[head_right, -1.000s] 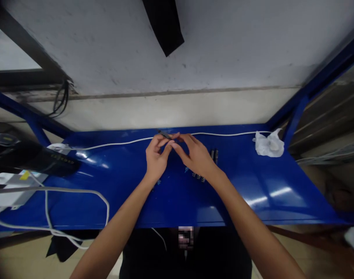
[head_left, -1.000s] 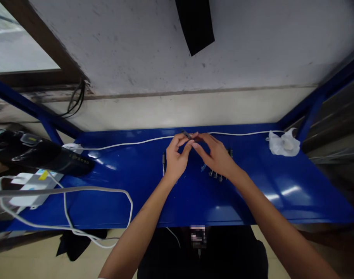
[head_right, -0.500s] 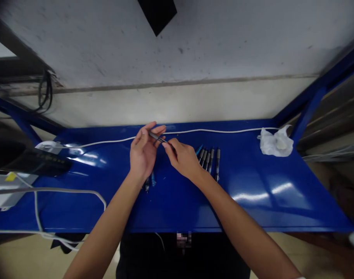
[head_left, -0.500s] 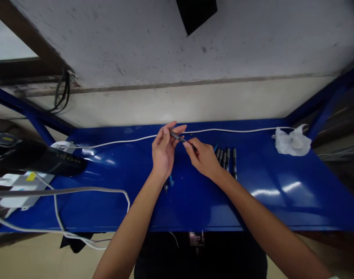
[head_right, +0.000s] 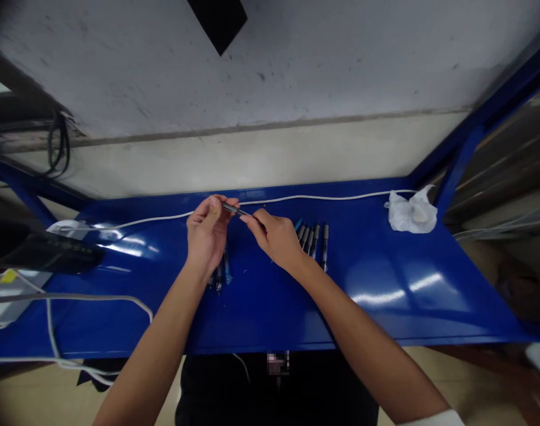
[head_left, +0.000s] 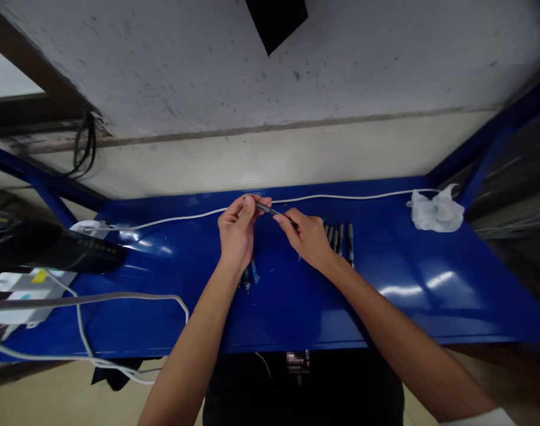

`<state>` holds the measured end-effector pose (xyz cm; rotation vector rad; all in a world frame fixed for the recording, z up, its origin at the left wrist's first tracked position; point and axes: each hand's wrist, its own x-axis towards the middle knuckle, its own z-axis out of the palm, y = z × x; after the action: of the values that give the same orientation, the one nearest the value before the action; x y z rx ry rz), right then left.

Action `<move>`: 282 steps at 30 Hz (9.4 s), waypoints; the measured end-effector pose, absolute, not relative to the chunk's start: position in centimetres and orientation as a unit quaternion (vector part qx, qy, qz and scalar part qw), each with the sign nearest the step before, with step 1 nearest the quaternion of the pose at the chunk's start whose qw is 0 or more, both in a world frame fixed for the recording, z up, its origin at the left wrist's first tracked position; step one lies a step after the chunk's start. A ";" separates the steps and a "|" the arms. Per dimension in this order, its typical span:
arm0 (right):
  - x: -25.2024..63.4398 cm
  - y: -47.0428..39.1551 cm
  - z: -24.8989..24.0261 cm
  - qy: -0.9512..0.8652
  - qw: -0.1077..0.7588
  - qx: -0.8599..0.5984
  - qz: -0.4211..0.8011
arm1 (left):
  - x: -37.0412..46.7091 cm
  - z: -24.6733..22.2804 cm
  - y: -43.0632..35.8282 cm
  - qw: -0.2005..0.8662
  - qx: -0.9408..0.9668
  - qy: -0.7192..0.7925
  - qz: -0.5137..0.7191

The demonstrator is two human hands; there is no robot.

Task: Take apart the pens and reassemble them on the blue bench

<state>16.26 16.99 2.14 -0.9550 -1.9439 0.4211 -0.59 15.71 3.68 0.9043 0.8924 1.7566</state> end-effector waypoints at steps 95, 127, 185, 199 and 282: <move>17.2 18.1 1.8 -0.804 0.408 -0.398 0.169 | -0.8 3.1 16.1 0.426 0.329 0.414 0.734; 17.1 18.1 1.9 -0.805 0.416 -0.388 0.169 | -0.2 3.2 15.8 0.471 0.392 0.385 0.690; 17.0 18.0 1.7 -0.769 0.440 -0.434 0.164 | -3.1 1.7 17.1 0.383 0.328 0.383 0.774; 16.9 18.0 1.6 -0.799 0.419 -0.381 0.205 | 0.1 2.9 15.9 0.413 0.432 0.370 0.712; 16.6 18.2 1.4 -0.782 0.476 -0.337 0.218 | 0.1 2.7 15.6 0.415 0.454 0.440 0.655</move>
<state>16.61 18.21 1.35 -0.8242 -1.9122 0.5329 0.07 15.63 2.74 1.1397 1.1050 1.6457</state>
